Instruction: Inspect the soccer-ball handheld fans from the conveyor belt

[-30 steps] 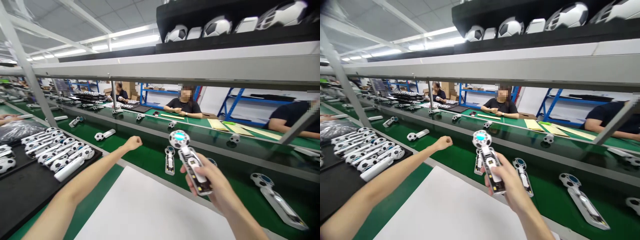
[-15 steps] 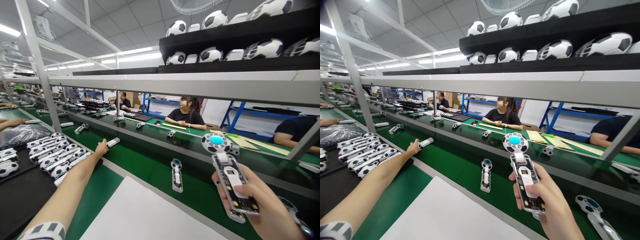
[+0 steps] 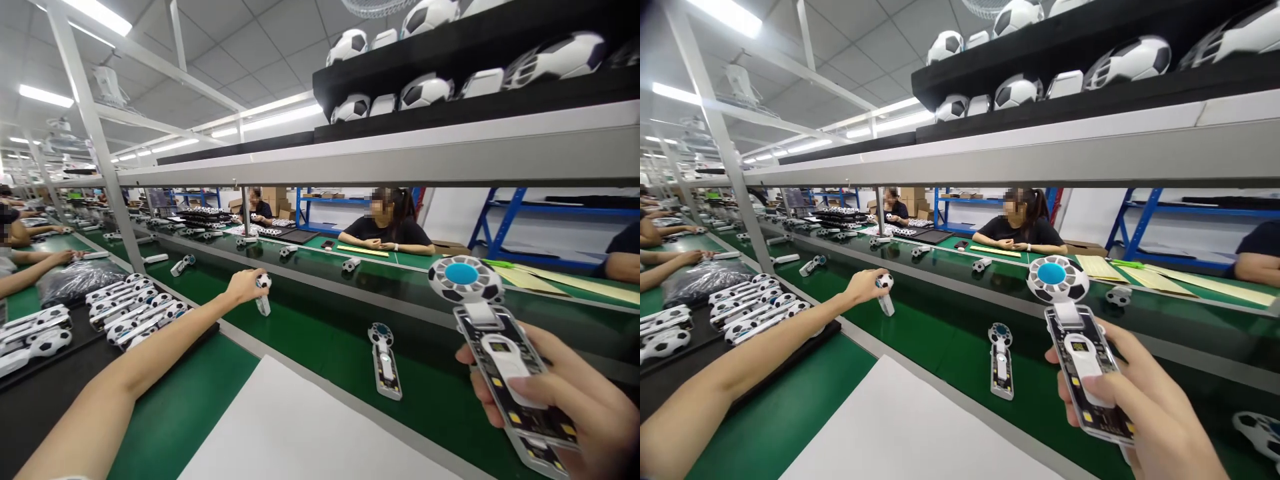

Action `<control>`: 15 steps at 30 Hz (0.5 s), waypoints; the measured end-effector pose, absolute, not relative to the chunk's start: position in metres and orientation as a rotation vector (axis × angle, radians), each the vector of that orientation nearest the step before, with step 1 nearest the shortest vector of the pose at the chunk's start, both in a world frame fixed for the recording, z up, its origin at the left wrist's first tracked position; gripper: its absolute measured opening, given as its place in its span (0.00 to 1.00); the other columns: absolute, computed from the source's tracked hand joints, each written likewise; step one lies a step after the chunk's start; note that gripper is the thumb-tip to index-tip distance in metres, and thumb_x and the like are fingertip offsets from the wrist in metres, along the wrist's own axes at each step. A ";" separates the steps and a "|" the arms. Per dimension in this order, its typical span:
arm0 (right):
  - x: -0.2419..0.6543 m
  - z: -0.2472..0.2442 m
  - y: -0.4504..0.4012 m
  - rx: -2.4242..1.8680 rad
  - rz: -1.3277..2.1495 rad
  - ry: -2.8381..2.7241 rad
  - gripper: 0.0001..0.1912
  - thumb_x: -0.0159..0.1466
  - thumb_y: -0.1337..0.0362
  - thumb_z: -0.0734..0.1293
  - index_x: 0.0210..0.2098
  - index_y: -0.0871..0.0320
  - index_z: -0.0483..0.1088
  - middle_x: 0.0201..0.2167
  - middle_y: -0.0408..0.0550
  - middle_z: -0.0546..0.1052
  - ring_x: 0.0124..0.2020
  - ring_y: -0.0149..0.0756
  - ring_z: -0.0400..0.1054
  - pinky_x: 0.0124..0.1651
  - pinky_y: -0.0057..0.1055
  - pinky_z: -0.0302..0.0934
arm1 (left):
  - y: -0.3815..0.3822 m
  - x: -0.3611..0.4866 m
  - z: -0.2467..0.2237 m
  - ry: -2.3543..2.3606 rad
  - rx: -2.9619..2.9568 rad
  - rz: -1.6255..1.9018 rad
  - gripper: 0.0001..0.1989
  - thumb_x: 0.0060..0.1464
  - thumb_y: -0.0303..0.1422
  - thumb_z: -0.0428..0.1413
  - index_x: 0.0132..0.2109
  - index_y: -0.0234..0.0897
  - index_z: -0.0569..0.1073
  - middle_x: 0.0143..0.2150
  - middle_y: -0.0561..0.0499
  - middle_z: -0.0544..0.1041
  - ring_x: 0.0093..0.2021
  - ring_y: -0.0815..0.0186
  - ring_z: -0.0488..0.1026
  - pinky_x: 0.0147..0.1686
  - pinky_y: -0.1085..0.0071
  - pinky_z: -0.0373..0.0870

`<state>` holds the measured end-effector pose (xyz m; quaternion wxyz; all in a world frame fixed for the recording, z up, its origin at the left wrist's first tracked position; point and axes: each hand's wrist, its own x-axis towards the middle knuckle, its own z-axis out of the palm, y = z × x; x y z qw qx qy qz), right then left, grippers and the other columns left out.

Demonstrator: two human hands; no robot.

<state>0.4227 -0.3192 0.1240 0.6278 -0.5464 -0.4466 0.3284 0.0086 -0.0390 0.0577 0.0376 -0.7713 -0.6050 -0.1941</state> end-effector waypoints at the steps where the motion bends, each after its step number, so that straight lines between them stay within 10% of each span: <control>1: 0.423 0.125 -0.320 -1.266 0.793 -0.989 0.25 0.50 0.59 0.69 0.49 0.47 0.71 0.35 0.55 0.77 0.22 0.43 0.67 0.20 0.39 0.62 | -0.042 0.023 0.056 -1.799 -2.421 -0.616 0.28 0.51 0.44 0.62 0.59 0.45 0.71 0.50 0.45 0.77 0.53 0.51 0.73 0.53 0.60 0.67; 15: 0.413 0.142 -0.334 -1.263 0.811 -0.987 0.33 0.49 0.61 0.68 0.55 0.50 0.64 0.35 0.47 0.77 0.26 0.40 0.66 0.22 0.33 0.62 | -0.025 0.169 0.002 -1.721 -2.605 -1.070 0.20 0.64 0.40 0.56 0.58 0.36 0.70 0.56 0.43 0.72 0.52 0.58 0.72 0.51 0.55 0.72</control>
